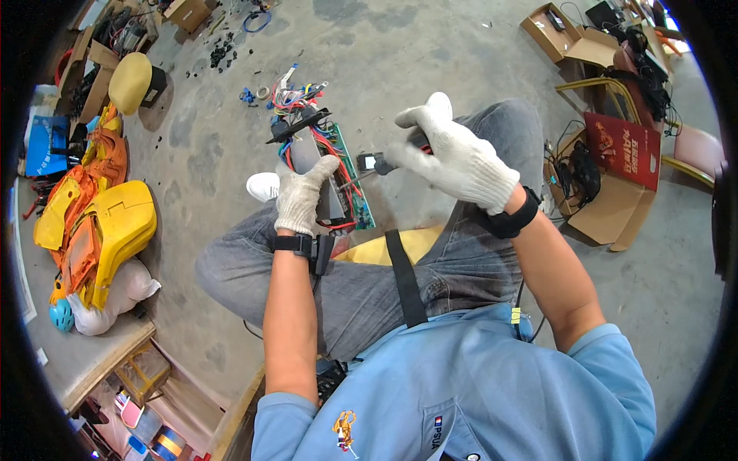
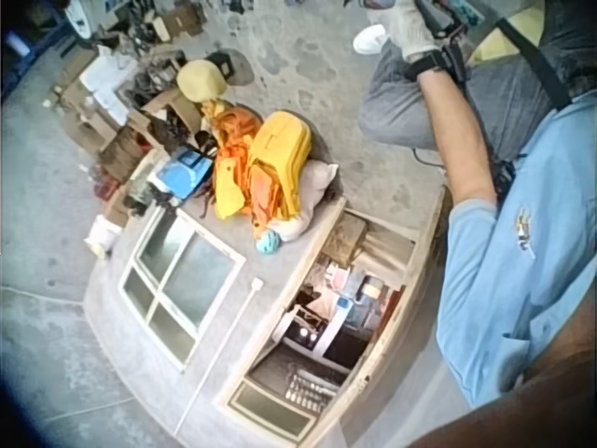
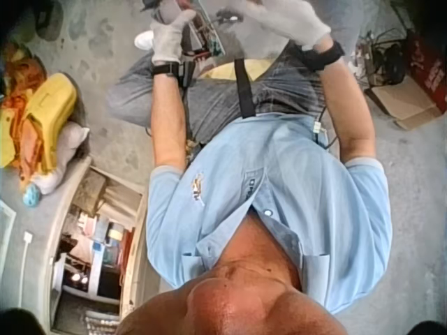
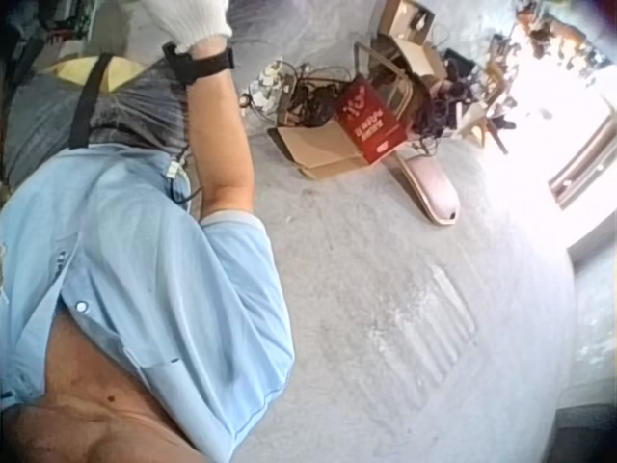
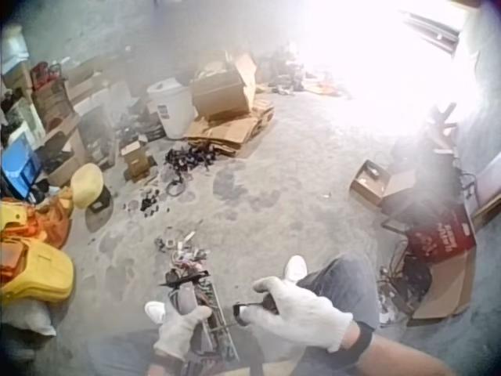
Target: The recorder is using a screwdriver to remove or tighten screws on a circuit board assembly.
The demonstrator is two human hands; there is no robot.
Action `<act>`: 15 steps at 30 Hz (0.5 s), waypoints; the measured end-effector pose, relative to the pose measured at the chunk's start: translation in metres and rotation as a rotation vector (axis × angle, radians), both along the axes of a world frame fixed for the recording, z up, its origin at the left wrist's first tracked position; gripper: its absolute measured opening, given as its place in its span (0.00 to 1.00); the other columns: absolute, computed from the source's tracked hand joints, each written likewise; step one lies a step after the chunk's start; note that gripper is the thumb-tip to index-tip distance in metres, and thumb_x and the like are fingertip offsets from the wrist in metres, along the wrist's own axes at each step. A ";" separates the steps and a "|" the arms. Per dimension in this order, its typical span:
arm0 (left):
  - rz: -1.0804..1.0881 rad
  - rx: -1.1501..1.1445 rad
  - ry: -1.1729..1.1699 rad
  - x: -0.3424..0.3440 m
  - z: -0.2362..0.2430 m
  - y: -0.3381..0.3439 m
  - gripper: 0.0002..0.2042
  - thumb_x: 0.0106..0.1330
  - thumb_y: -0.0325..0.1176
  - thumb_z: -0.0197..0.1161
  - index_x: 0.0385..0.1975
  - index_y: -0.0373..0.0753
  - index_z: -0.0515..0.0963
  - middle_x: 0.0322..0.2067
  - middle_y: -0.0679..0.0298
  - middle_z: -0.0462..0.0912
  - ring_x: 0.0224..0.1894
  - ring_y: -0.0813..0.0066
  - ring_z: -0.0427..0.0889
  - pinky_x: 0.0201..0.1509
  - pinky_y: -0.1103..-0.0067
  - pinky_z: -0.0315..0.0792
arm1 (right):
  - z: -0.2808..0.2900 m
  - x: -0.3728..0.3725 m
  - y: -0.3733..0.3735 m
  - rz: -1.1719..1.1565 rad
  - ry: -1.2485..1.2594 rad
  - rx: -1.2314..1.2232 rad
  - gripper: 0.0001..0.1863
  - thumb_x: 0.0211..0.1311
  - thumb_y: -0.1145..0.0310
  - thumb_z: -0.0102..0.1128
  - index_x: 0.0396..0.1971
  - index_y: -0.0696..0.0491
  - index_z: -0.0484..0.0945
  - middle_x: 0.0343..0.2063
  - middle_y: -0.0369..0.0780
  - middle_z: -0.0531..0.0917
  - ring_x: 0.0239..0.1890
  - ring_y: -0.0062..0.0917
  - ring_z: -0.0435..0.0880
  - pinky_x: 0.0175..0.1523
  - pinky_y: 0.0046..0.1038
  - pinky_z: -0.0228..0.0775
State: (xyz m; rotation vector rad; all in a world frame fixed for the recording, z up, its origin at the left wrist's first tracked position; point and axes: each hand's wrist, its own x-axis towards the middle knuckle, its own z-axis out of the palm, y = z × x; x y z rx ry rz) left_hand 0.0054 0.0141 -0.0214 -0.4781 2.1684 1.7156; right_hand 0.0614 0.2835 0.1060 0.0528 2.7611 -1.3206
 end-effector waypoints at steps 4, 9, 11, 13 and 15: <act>-0.004 -0.010 0.008 -0.001 0.005 0.002 0.41 0.55 0.41 0.87 0.67 0.34 0.71 0.49 0.57 0.86 0.45 0.67 0.88 0.49 0.69 0.85 | -0.005 -0.001 0.010 0.096 -0.118 -0.041 0.20 0.68 0.62 0.67 0.57 0.49 0.82 0.50 0.46 0.87 0.51 0.41 0.89 0.59 0.38 0.80; -0.013 0.073 -0.006 -0.002 0.001 -0.002 0.45 0.52 0.44 0.88 0.66 0.31 0.70 0.48 0.54 0.86 0.42 0.66 0.88 0.47 0.69 0.85 | -0.006 0.003 0.005 0.091 0.092 -0.035 0.18 0.72 0.60 0.65 0.56 0.50 0.83 0.47 0.45 0.89 0.49 0.42 0.89 0.57 0.39 0.80; -0.006 0.024 -0.003 0.000 0.004 0.001 0.44 0.52 0.44 0.88 0.66 0.31 0.70 0.48 0.54 0.86 0.42 0.66 0.88 0.46 0.70 0.85 | 0.000 0.001 0.000 -0.050 -0.161 -0.023 0.14 0.75 0.61 0.61 0.54 0.51 0.84 0.45 0.45 0.90 0.52 0.42 0.88 0.58 0.38 0.79; 0.000 0.017 -0.005 0.001 0.006 0.003 0.41 0.55 0.40 0.87 0.67 0.34 0.71 0.49 0.57 0.86 0.44 0.66 0.88 0.47 0.69 0.85 | 0.004 -0.002 0.002 -0.028 -0.200 -0.080 0.14 0.76 0.61 0.61 0.53 0.51 0.85 0.44 0.45 0.91 0.53 0.41 0.86 0.58 0.38 0.78; 0.008 0.010 -0.008 0.001 0.006 0.002 0.38 0.58 0.36 0.85 0.67 0.38 0.72 0.50 0.60 0.86 0.45 0.67 0.88 0.49 0.69 0.85 | 0.003 -0.001 0.006 -0.004 -0.241 -0.139 0.14 0.76 0.60 0.62 0.53 0.50 0.85 0.43 0.45 0.91 0.54 0.40 0.85 0.57 0.37 0.78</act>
